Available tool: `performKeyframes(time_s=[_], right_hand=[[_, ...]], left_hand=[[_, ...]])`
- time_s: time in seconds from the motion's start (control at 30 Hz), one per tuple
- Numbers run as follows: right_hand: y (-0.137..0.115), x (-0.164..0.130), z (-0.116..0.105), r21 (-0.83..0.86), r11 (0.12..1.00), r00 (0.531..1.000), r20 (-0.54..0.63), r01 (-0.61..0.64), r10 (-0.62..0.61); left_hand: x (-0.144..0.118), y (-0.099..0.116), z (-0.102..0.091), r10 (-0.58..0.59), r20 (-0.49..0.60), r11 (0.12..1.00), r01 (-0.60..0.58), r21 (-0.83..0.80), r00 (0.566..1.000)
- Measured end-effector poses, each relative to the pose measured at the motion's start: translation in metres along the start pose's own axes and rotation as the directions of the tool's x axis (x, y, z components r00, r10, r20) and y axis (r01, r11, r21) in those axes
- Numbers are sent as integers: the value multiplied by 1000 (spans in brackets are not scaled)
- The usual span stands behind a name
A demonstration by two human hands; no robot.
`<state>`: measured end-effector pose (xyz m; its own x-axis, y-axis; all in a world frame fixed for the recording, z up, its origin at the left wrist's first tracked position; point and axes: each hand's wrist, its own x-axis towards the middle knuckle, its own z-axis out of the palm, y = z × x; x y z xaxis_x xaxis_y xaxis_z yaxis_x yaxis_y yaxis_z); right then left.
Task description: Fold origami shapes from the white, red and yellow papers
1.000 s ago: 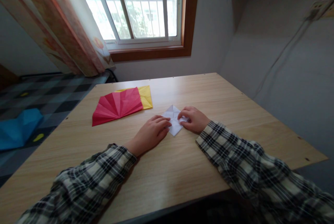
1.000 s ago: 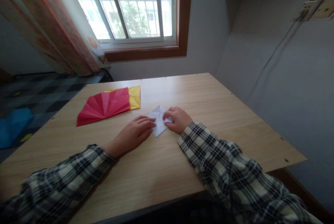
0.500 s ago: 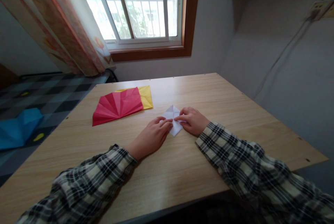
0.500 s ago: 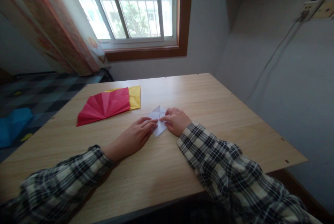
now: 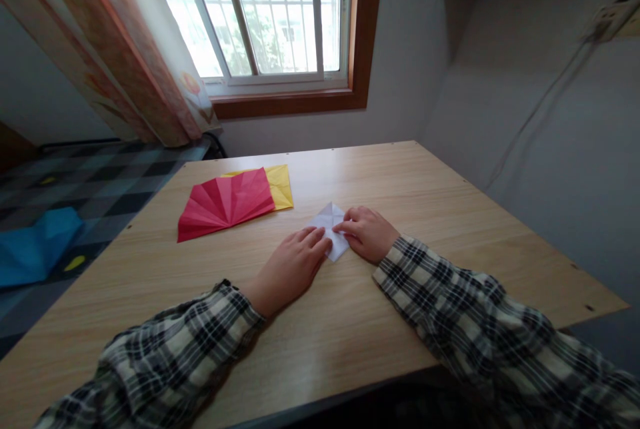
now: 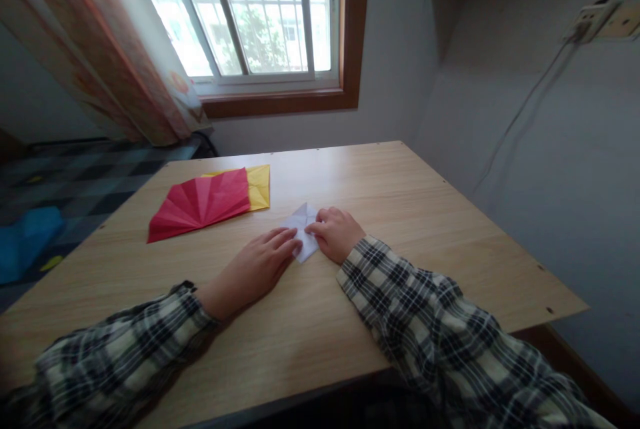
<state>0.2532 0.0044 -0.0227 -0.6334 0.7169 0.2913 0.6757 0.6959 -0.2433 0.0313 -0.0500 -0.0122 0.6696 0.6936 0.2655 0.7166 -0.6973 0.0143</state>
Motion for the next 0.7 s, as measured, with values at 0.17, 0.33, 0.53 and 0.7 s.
performKeyframes(time_s=[0.17,0.33,0.53,0.7], right_hand=[[2,0,1,0,1000,1000,-8,5,-5],[4,0,1,8,1000,1000,-20,3,-3],[4,0,2,20,1000,1000,-26,1,0],[6,0,2,35,999,999,-31,6,-5]], left_hand=[[-3,18,-6,-109,55,982,99,161,993],[-4,21,-6,-130,55,971,116,210,990],[-4,14,-3,-88,50,981,78,179,995],[-1,17,-8,-111,97,975,89,203,989]])
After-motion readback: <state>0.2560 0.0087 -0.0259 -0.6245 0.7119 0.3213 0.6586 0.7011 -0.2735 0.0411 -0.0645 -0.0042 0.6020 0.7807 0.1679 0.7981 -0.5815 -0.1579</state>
